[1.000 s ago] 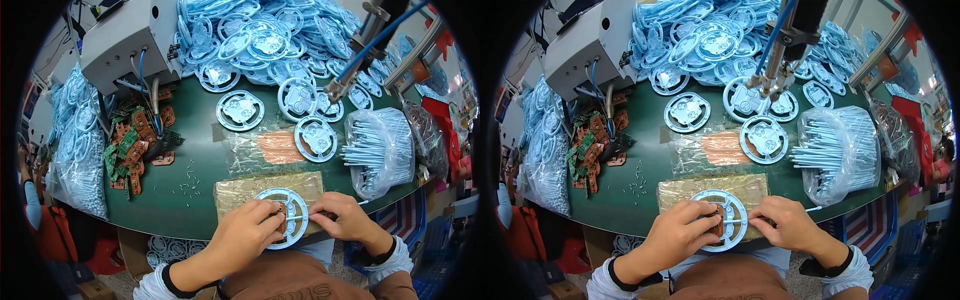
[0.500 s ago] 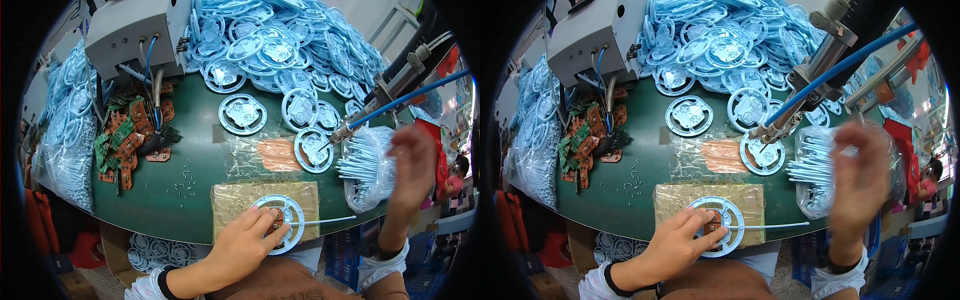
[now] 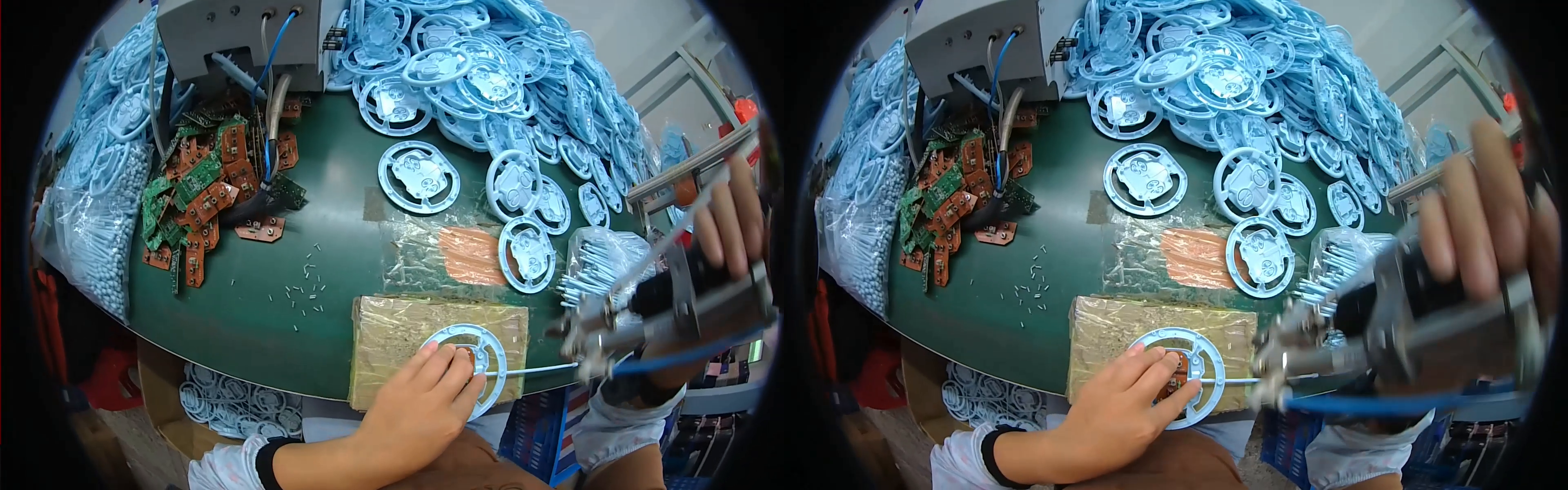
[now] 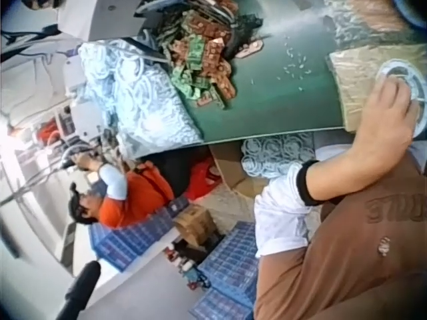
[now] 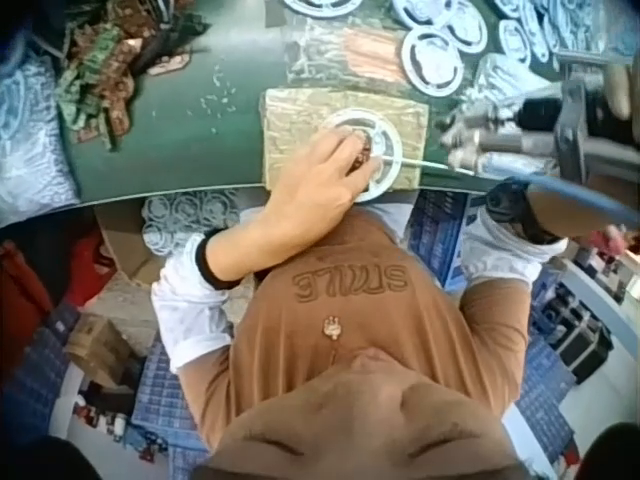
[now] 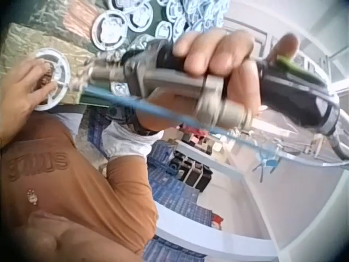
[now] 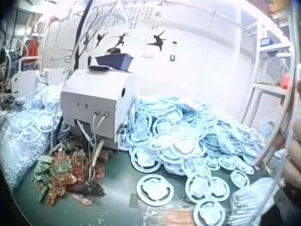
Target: Assembling electronic circuit boards and wiring into blue circular plastic housings using a pneumatic screwdriver at a factory workstation.
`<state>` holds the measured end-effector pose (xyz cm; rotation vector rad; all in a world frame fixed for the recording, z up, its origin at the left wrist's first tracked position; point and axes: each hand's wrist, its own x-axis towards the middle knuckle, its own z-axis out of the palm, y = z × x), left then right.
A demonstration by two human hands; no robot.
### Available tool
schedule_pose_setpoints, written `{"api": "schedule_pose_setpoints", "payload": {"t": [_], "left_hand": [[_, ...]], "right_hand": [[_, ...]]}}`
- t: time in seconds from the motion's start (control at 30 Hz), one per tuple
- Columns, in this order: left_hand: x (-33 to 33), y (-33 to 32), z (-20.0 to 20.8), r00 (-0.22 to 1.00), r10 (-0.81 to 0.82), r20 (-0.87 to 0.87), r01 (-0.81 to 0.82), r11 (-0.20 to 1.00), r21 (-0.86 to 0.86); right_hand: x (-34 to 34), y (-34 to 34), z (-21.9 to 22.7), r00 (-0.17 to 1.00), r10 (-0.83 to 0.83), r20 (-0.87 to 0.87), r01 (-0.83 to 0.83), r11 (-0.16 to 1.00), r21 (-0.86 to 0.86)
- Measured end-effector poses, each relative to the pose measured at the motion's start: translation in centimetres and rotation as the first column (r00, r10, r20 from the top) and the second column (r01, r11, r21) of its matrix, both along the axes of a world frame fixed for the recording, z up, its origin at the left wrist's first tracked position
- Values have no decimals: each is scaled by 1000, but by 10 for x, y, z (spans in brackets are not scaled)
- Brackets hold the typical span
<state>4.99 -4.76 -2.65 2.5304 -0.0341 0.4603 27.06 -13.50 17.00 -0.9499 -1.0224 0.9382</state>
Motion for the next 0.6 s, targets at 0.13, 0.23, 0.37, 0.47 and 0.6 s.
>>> {"api": "schedule_pose_setpoints", "payload": {"t": [0.13,0.23,0.37,0.47,0.6], "left_hand": [[5,4,14,984,-33,178,40,998,-38],[-1,4,5,993,27,111,-19,997,-73],[8,-3,12,982,-102,-156,-6,818,-576],[5,17,32,948,-169,-270,3,853,-522],[0,4,13,993,29,110,-24,998,-52]], "right_hand": [[-20,-18,-11,990,-57,128,20,960,278],[-57,-9,-25,959,-222,177,190,965,182],[-78,-24,-17,826,-470,311,446,883,149],[-75,-19,-24,903,-288,320,288,956,47],[-76,-18,-23,898,-289,331,292,956,44]]}}
